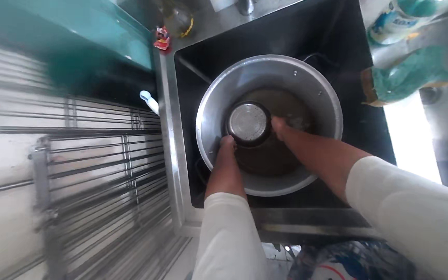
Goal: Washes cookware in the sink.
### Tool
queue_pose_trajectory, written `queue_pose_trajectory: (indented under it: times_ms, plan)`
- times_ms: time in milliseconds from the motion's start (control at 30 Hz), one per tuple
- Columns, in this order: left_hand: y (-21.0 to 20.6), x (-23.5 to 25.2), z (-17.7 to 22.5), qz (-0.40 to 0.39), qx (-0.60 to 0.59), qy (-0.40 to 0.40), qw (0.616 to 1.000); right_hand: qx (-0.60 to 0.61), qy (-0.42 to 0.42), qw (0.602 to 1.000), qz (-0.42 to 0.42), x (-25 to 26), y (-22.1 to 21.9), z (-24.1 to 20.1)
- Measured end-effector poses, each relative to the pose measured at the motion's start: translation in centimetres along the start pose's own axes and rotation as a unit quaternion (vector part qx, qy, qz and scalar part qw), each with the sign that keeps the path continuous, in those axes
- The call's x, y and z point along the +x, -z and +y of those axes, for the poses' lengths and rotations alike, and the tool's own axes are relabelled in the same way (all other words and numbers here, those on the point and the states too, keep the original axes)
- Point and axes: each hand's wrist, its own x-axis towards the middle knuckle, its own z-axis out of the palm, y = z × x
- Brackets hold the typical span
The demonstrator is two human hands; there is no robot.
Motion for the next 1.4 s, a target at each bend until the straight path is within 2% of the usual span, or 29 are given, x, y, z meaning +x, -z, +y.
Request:
queue_pose_trajectory:
  times_ms: [300,567,667,800,900,967,1033,1100,1167,1300,1400]
  plan:
    - [0.1,2.4,1.3,-0.027,0.068,-0.01,0.997,0.013,-0.001,1.0,-0.016,0.7,0.2,-0.2]
    - [-0.1,3.7,1.0,-0.01,0.024,-0.006,1.0,-0.022,-0.005,1.0,-0.018,-0.8,0.5,-1.3]
    - [0.4,2.4,1.7,0.013,0.036,-0.029,0.999,-0.022,0.002,1.0,-0.022,-1.4,0.8,-2.1]
    - [1.9,-0.1,3.6,0.001,0.254,-0.089,0.963,-0.007,0.007,1.0,-0.013,-1.0,1.6,-2.2]
    - [3.7,-2.8,5.2,0.003,0.249,-0.119,0.961,0.017,-0.007,1.0,-0.016,-3.2,2.9,-4.3]
    - [4.5,-5.3,6.1,-0.023,0.229,-0.166,0.959,-0.022,0.019,0.999,-0.023,-5.7,4.1,-5.9]
    - [4.4,-7.5,6.6,-0.046,0.201,-0.217,0.954,-0.094,0.075,0.992,-0.033,-8.9,5.8,-7.4]
    - [3.5,-9.6,7.0,-0.036,0.198,-0.263,0.944,-0.069,0.118,0.99,-0.036,-11.6,8.0,-8.2]
    - [2.5,-11.7,7.2,-0.004,0.21,-0.297,0.932,-0.059,0.182,0.978,-0.078,-14.9,11.3,-8.3]
    - [2.0,-15.8,7.7,0.081,0.237,-0.314,0.916,-0.103,0.294,0.943,-0.119,-21.2,21.0,-7.4]
    - [3.3,-18.3,7.3,0.127,0.222,-0.314,0.914,-0.082,0.316,0.939,-0.105,-23.6,29.5,-5.8]
